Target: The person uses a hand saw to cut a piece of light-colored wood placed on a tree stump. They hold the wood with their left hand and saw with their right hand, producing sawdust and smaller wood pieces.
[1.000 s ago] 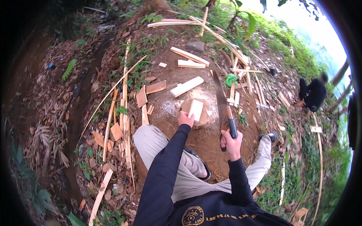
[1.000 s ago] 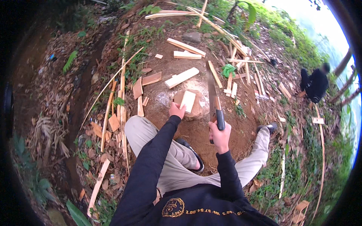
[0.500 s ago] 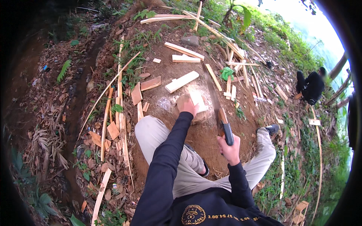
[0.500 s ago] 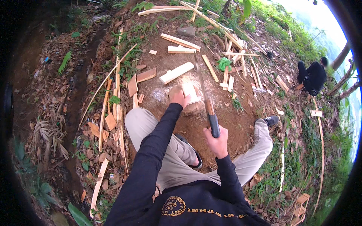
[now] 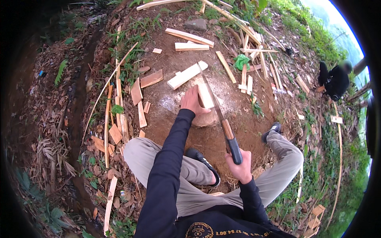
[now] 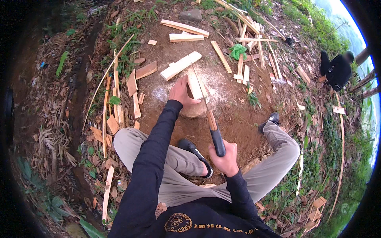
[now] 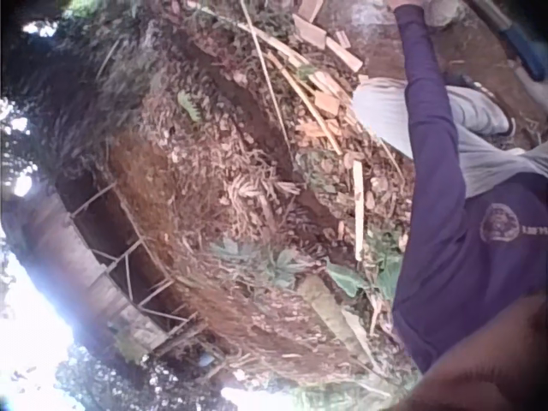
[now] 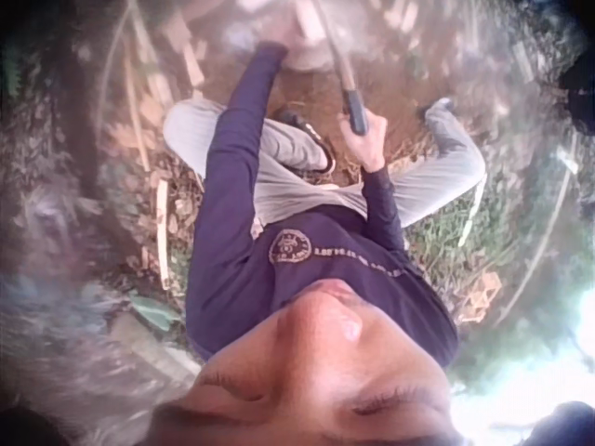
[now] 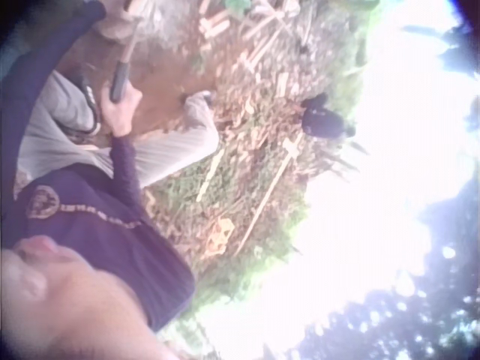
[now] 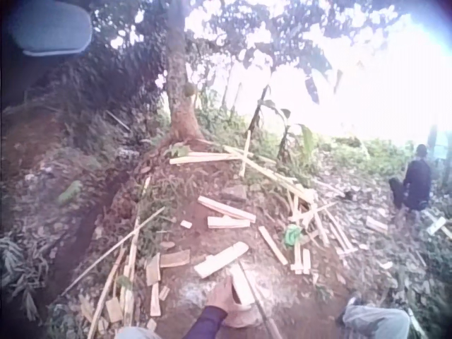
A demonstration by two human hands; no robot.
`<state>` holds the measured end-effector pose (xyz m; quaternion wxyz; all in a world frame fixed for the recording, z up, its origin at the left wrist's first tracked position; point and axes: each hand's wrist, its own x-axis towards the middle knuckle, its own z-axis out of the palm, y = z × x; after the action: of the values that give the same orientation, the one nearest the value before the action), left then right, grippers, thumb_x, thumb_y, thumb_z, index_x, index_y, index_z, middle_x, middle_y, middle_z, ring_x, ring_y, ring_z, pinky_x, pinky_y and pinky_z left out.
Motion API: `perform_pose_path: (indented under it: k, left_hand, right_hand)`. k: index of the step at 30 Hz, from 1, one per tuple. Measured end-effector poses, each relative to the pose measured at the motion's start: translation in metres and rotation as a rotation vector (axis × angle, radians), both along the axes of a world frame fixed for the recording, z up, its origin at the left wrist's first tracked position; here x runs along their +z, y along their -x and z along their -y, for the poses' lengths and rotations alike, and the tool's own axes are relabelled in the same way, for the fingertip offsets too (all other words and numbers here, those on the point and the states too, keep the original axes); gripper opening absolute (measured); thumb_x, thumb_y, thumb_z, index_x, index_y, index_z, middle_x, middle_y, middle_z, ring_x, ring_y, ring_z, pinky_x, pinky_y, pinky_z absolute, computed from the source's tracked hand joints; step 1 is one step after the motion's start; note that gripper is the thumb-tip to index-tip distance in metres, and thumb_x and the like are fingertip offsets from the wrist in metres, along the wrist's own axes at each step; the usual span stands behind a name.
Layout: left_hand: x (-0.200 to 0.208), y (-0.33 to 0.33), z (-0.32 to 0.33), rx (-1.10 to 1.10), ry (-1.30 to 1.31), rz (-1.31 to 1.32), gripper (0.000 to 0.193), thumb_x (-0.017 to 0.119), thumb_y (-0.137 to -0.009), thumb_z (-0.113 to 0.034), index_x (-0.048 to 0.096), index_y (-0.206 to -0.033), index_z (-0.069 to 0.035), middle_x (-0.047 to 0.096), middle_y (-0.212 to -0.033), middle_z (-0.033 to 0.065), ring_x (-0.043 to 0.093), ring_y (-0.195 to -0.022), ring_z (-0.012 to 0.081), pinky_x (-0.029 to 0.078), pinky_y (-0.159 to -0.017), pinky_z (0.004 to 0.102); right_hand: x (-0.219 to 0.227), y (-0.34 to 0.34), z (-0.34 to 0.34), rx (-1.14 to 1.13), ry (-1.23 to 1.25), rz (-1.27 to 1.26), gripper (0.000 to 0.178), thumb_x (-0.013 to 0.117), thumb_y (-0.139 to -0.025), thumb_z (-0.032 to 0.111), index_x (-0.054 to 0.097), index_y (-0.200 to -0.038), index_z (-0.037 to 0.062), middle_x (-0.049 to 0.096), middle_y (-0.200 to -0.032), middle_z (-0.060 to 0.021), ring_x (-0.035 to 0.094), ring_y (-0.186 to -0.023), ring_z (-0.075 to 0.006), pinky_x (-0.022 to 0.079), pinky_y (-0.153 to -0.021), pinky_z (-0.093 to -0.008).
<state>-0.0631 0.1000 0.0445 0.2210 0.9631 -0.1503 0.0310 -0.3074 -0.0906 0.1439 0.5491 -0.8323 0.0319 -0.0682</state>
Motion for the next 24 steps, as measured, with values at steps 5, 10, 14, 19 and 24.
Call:
perform_pose_path:
  k: [5, 10, 14, 19, 24]
  left_hand:
    - [0.007, -0.003, 0.010, 0.022, -0.006, -0.132, 0.115, 0.083, -0.061, -0.051, 0.027, -0.149, -0.001, 0.044, -0.144, 0.0186, 0.043, -0.129, 0.0349, 0.034, -0.107, 0.0522]
    - [-0.010, -0.006, 0.017, 0.221, 0.239, -0.125, 0.051, 0.046, -0.096, -0.031, 0.047, -0.142, -0.009, 0.054, -0.138, 0.0113, 0.041, -0.132, 0.0321, 0.020, -0.112, 0.0590]
    - [-0.029, -0.010, 0.043, 0.540, 0.168, 0.050, 0.041, 0.034, -0.104, -0.030, 0.062, -0.124, -0.008, 0.058, -0.135, 0.0069, 0.035, -0.141, 0.0289, 0.008, -0.111, 0.0709]
    - [-0.040, -0.016, 0.066, 0.581, 0.163, 0.123, 0.040, 0.036, -0.104, -0.027, 0.062, -0.124, -0.005, 0.060, -0.132, 0.0078, 0.036, -0.140, 0.0305, 0.006, -0.114, 0.0684]
    - [-0.047, -0.018, 0.068, 0.592, 0.196, 0.194, 0.041, 0.036, -0.103, -0.025, 0.062, -0.124, -0.002, 0.061, -0.131, 0.0094, 0.037, -0.140, 0.0312, 0.007, -0.117, 0.0614]
  right_hand:
    - [-0.008, -0.011, 0.012, 0.008, 0.032, -0.004, 0.012, 0.069, -0.073, 0.008, 0.060, -0.068, 0.0019, 0.051, -0.051, -0.0125, 0.055, -0.043, -0.0257, 0.043, -0.048, -0.0332]
    - [-0.012, -0.016, 0.017, 0.060, 0.000, 0.026, 0.008, 0.067, -0.071, 0.007, 0.061, -0.068, 0.0019, 0.052, -0.052, -0.0121, 0.056, -0.043, -0.0252, 0.044, -0.048, -0.0323]
    - [-0.020, -0.021, 0.020, 0.082, 0.009, 0.030, 0.008, 0.067, -0.071, 0.006, 0.061, -0.068, 0.0018, 0.052, -0.051, -0.0119, 0.056, -0.042, -0.0249, 0.044, -0.048, -0.0325]
    - [-0.012, -0.022, 0.024, 0.078, -0.010, -0.022, 0.011, 0.067, -0.071, 0.006, 0.058, -0.066, 0.0025, 0.049, -0.050, -0.0120, 0.054, -0.041, -0.0263, 0.043, -0.047, -0.0328]
    - [-0.014, -0.022, 0.027, 0.086, 0.027, -0.014, 0.018, 0.067, -0.073, 0.007, 0.053, -0.063, 0.0026, 0.046, -0.048, -0.0085, 0.052, -0.040, -0.0203, 0.041, -0.046, -0.0316]
